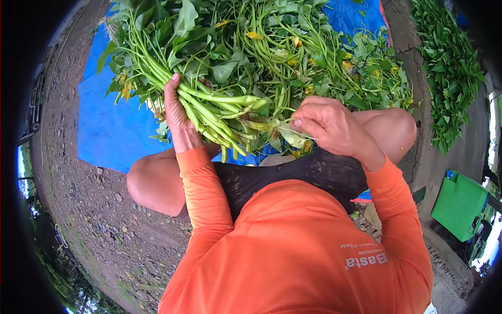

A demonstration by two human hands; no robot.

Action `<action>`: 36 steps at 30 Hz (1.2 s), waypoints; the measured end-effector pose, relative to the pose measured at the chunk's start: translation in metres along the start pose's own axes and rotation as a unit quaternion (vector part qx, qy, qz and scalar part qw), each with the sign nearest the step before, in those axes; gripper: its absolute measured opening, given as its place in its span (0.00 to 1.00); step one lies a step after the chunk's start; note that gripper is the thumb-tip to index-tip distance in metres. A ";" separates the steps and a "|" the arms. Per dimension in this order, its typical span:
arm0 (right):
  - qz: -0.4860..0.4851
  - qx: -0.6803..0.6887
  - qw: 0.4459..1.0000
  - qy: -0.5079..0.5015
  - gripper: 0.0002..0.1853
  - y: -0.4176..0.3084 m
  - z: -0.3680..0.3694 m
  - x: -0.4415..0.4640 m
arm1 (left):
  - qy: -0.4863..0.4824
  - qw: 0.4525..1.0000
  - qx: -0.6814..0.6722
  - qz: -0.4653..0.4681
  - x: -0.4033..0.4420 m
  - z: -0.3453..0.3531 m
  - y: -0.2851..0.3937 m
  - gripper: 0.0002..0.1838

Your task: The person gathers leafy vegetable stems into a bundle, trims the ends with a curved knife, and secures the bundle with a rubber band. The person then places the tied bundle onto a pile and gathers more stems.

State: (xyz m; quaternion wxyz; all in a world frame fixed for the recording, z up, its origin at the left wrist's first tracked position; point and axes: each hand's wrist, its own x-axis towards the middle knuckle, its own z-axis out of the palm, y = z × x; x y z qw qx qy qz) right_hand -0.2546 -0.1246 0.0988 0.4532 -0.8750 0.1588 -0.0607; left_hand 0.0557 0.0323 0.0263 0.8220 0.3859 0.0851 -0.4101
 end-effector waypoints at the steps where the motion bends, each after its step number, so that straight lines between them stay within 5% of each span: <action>1: -0.003 -0.010 1.000 0.008 0.10 0.002 -0.005 -0.008 | 0.009 1.000 -0.005 0.011 0.002 -0.001 0.000 0.20; 4: 0.069 -0.066 0.992 0.085 0.10 0.008 -0.046 -0.025 | -0.006 1.000 -0.014 0.005 -0.001 0.001 0.003 0.20; 6: 0.059 -0.277 0.941 0.187 0.13 0.050 -0.078 -0.035 | -0.007 1.000 -0.009 0.003 -0.007 0.009 0.005 0.21; 9: 0.006 -0.402 0.876 0.268 0.16 0.039 -0.091 -0.022 | -0.034 0.998 0.043 -0.014 -0.011 0.005 0.000 0.26; 10: 0.067 -0.140 0.956 0.250 0.17 0.018 -0.077 -0.009 | -0.036 0.998 0.048 -0.014 -0.013 0.008 -0.004 0.27; 11: 0.036 0.009 0.980 0.197 0.15 0.012 -0.060 0.004 | -0.028 0.998 0.021 -0.047 -0.018 0.013 -0.006 0.25; 13: 0.000 0.082 0.994 0.065 0.12 -0.023 -0.023 0.033 | -0.057 0.996 0.029 -0.068 -0.019 0.016 -0.013 0.24; 15: -0.207 0.004 0.974 0.093 0.15 -0.009 0.028 0.068 | -0.052 0.995 0.035 -0.078 -0.025 0.023 -0.019 0.23; 19: -0.063 0.077 0.993 -0.070 0.10 -0.028 0.048 0.081 | -0.070 0.994 0.060 -0.053 -0.023 0.008 -0.015 0.22; 21: -0.095 0.044 0.994 -0.043 0.06 -0.031 0.054 0.069 | -0.080 0.993 0.062 -0.068 -0.026 0.004 -0.010 0.20; 29: 0.066 0.034 0.986 -0.151 0.08 -0.029 0.005 0.041 | 0.044 0.993 0.049 0.094 -0.023 -0.007 0.024 0.16; 31: 0.150 0.027 0.980 -0.131 0.09 0.018 -0.017 0.034 | 0.044 0.994 0.038 0.095 -0.020 -0.023 0.045 0.16; 33: 0.233 -0.171 0.956 -0.047 0.13 0.085 -0.041 0.036 | 0.029 0.991 0.035 0.126 -0.027 -0.014 0.050 0.14; 35: 0.215 -0.468 0.857 0.022 0.14 0.136 -0.055 0.044 | 0.045 0.992 0.037 0.113 -0.033 0.000 0.044 0.14; 36: 0.214 -0.336 0.915 0.065 0.14 0.154 -0.061 0.061 | 0.042 0.992 0.048 0.107 -0.028 -0.005 0.039 0.15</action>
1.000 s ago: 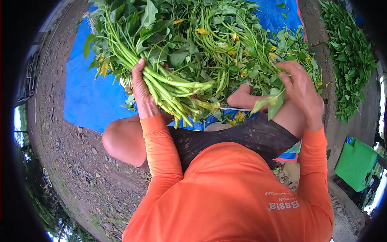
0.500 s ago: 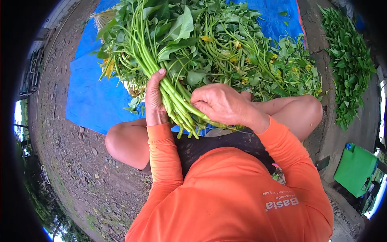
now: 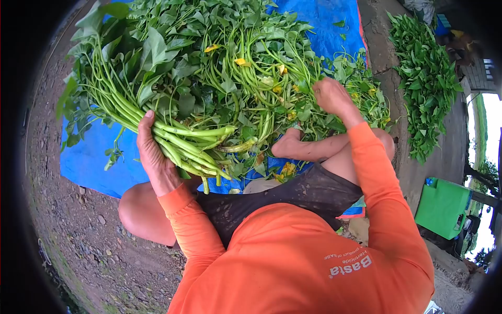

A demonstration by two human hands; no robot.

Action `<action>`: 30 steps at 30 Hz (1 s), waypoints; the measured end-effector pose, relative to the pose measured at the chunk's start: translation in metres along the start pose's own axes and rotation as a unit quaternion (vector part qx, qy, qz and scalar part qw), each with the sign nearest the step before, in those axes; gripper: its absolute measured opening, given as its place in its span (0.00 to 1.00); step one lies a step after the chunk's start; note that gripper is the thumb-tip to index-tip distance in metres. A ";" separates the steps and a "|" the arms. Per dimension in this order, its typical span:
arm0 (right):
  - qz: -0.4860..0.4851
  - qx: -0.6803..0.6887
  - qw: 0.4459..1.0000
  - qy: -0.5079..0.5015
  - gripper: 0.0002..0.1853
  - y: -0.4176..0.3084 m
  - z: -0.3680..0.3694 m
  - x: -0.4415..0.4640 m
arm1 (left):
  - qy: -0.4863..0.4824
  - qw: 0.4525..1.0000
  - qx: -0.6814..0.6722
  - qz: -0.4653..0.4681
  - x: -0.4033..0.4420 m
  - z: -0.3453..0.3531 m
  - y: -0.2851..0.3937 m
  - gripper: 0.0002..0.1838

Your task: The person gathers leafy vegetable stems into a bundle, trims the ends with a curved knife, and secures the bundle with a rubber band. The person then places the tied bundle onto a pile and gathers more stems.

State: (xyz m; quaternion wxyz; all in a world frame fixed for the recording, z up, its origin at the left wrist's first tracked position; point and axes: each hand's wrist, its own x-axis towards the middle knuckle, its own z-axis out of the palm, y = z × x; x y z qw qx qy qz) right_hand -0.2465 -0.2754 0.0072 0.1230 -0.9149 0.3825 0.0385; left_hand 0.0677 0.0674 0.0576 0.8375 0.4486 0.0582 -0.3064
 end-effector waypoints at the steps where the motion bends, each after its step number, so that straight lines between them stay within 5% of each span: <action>1: 0.008 0.150 0.989 0.008 0.14 0.005 0.006 0.025 | -0.002 1.000 0.014 -0.011 0.001 0.002 -0.004 0.15; 7: 0.083 0.129 0.982 0.110 0.15 -0.002 0.070 0.102 | -0.019 0.994 0.096 -0.046 -0.008 0.024 -0.021 0.15; 14: -0.005 0.057 0.993 0.101 0.14 -0.001 0.068 0.107 | 0.011 0.991 0.129 -0.044 -0.005 0.025 -0.030 0.15; 19: -0.004 0.225 0.974 0.026 0.14 -0.014 -0.026 0.115 | 0.020 0.987 0.151 -0.042 0.000 0.023 -0.029 0.15; 24: -0.020 0.242 0.968 0.063 0.15 -0.024 -0.147 0.098 | 0.002 0.989 0.133 -0.063 -0.003 0.024 -0.026 0.15; 30: -0.034 0.464 0.882 0.076 0.13 -0.023 -0.242 0.035 | 0.000 0.992 0.107 -0.063 -0.003 0.022 -0.026 0.13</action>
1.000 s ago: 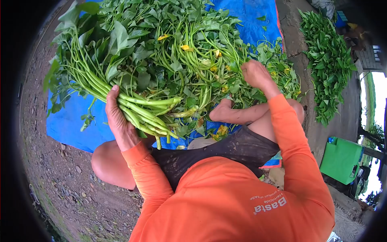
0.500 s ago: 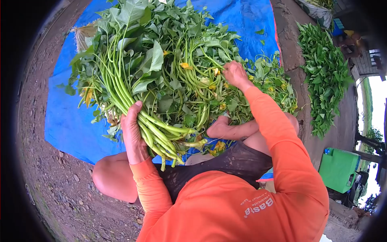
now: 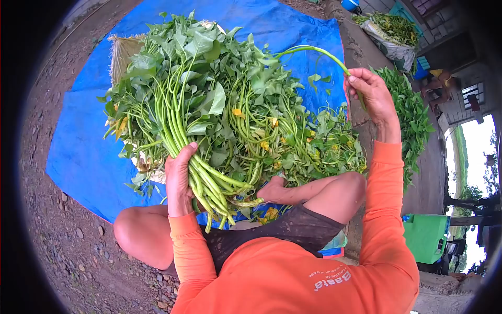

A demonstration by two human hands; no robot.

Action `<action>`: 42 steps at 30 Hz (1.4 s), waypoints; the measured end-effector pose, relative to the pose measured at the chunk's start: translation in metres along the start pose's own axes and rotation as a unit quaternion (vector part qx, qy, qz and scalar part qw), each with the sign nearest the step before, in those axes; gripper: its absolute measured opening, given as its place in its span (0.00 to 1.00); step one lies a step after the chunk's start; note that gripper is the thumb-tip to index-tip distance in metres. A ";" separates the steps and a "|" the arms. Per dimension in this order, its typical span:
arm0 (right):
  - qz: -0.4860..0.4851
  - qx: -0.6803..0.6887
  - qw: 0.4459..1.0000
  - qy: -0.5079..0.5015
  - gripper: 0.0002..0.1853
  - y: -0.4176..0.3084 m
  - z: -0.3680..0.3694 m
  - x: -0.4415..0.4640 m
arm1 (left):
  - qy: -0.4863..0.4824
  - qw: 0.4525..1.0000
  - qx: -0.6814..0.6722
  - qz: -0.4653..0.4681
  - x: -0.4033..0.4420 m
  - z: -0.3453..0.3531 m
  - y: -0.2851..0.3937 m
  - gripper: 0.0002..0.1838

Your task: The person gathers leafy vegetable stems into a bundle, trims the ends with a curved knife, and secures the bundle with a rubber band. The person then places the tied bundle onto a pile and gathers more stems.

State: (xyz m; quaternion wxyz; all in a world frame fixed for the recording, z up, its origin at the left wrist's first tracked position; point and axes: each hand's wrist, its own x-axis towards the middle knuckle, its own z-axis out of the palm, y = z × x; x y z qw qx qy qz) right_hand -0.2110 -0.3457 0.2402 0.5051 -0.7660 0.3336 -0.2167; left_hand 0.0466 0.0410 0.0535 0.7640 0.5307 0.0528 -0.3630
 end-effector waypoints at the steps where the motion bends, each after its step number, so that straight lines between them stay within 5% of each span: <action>1: -0.015 0.010 1.000 -0.001 0.13 -0.006 -0.003 -0.009 | -0.001 1.000 -0.004 -0.003 -0.001 -0.001 0.000 0.13; 7: -0.091 -0.056 0.990 0.090 0.10 -0.012 0.053 -0.053 | -0.022 1.000 0.017 0.011 0.002 -0.007 -0.005 0.14; 10: -0.303 -0.293 0.893 0.156 0.12 -0.016 0.099 -0.060 | -0.039 0.999 -0.018 0.020 0.000 -0.007 -0.009 0.17; 13: -0.339 -0.361 0.850 0.179 0.11 -0.010 0.146 -0.056 | -0.049 0.999 -0.017 0.012 -0.004 0.001 -0.010 0.16; 15: -0.316 -0.266 0.900 0.137 0.10 -0.008 0.200 -0.064 | -0.058 0.998 -0.027 0.026 0.001 0.005 -0.019 0.16; 17: -0.180 -0.068 0.981 -0.004 0.12 0.019 0.259 -0.085 | -0.090 0.993 -0.066 0.045 -0.004 0.013 -0.036 0.17; 21: -0.076 -0.062 0.995 -0.029 0.15 0.046 0.305 -0.119 | -0.097 0.985 -0.109 0.090 -0.007 0.019 -0.058 0.22; 25: -0.126 -0.127 0.982 -0.062 0.12 0.045 0.307 -0.128 | -0.119 0.981 -0.107 0.111 -0.002 0.014 -0.059 0.26; 31: -0.182 -0.240 0.933 -0.196 0.12 0.047 0.281 -0.125 | -0.130 0.987 -0.002 0.099 -0.001 0.022 -0.054 0.29; 35: -0.173 -0.265 0.907 -0.278 0.17 0.029 0.227 -0.141 | -0.075 0.925 0.287 0.238 0.014 0.014 -0.043 0.36; 39: -0.062 -0.214 0.959 -0.174 0.21 0.006 0.203 -0.151 | -0.034 0.816 0.507 0.275 -0.027 0.037 0.004 0.38; 42: -0.197 -0.164 0.964 -0.063 0.16 -0.008 0.222 -0.143 | -0.042 0.787 0.557 0.263 -0.041 0.053 -0.008 0.39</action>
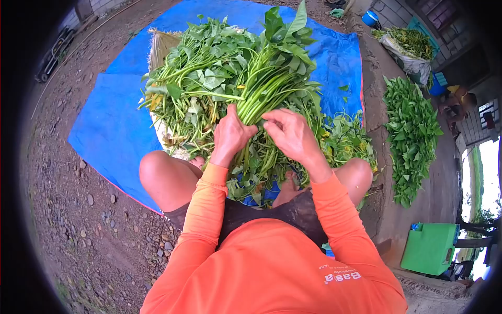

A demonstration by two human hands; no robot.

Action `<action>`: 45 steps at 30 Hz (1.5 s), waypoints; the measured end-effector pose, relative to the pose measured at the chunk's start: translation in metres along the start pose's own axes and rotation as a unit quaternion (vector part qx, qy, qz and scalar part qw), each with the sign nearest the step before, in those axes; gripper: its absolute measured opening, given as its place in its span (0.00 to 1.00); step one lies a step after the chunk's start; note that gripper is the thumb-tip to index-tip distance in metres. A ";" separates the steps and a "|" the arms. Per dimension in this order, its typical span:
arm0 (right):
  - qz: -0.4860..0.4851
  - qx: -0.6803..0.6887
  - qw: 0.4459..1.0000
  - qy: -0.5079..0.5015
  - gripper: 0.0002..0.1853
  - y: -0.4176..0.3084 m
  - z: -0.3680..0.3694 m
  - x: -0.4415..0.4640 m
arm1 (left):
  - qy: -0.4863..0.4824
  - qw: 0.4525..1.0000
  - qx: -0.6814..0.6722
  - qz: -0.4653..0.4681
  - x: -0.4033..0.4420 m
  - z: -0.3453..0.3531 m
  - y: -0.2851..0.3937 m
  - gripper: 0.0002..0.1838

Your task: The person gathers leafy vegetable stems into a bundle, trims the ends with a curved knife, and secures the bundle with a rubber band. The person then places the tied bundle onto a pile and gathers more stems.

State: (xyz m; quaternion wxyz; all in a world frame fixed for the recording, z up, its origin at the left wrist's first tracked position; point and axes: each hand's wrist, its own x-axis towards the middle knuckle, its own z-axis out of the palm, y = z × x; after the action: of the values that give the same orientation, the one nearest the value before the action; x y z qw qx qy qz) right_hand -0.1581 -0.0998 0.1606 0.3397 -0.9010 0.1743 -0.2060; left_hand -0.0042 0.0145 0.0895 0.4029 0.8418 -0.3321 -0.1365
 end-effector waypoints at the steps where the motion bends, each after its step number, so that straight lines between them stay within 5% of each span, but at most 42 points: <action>1: -0.039 0.004 0.999 0.032 0.15 -0.003 0.008 0.012 | 0.010 1.000 0.025 -0.003 -0.004 0.011 0.000 0.40; 3: -0.087 -0.078 0.989 0.089 0.14 0.002 0.037 0.041 | 0.000 0.999 0.032 0.019 -0.007 0.030 -0.012 0.41; 6: -0.027 -0.276 0.955 -0.107 0.14 0.018 0.066 0.083 | -0.009 0.998 0.021 0.060 -0.017 0.042 -0.024 0.43; 9: -0.056 -0.134 0.986 -0.084 0.17 0.028 0.073 0.094 | -0.042 0.998 0.037 -0.009 -0.021 0.035 -0.030 0.44; 14: 0.108 0.187 0.976 -0.002 0.18 0.059 0.085 0.087 | -0.030 0.999 0.020 -0.035 -0.015 0.016 -0.032 0.45; 22: 0.174 0.228 0.940 0.183 0.16 0.067 -0.013 0.166 | -0.041 0.996 -0.003 -0.084 -0.026 0.043 -0.074 0.47; 25: 0.124 0.187 0.952 0.210 0.16 0.070 -0.065 0.146 | -0.087 0.972 -0.203 -0.077 -0.017 0.053 -0.097 0.39; 26: 0.135 0.182 0.942 0.248 0.15 0.075 -0.072 0.129 | -0.093 0.961 -0.235 -0.111 -0.014 0.053 -0.099 0.32; 29: 0.218 0.166 0.899 0.342 0.12 0.089 -0.063 0.069 | -0.089 0.912 -0.363 -0.167 -0.013 0.037 -0.065 0.29; 33: 0.295 0.186 0.921 0.174 0.07 0.117 0.025 0.011 | -0.060 0.909 -0.378 -0.167 -0.010 0.046 -0.055 0.29; 35: 0.303 0.356 0.881 0.070 0.05 0.111 0.069 0.006 | -0.094 0.901 -0.399 -0.142 -0.010 0.049 -0.044 0.30; 37: 0.302 0.417 0.854 0.070 0.05 0.117 0.095 0.006 | -0.100 0.895 -0.416 -0.127 -0.012 0.051 -0.038 0.31; 42: 0.236 0.438 0.866 -0.041 0.19 0.114 0.084 -0.001 | -0.088 0.943 -0.319 -0.039 -0.014 0.061 -0.040 0.50; 45: 0.310 0.488 0.815 -0.051 0.20 0.105 0.063 -0.001 | -0.052 0.958 -0.283 0.017 -0.012 0.077 -0.044 0.48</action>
State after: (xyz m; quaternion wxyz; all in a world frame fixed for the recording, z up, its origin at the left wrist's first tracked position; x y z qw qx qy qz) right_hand -0.1468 -0.1397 0.0456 0.7887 -0.5247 0.3037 -0.1018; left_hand -0.0317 -0.0031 0.0058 0.6091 0.6793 -0.3149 -0.2613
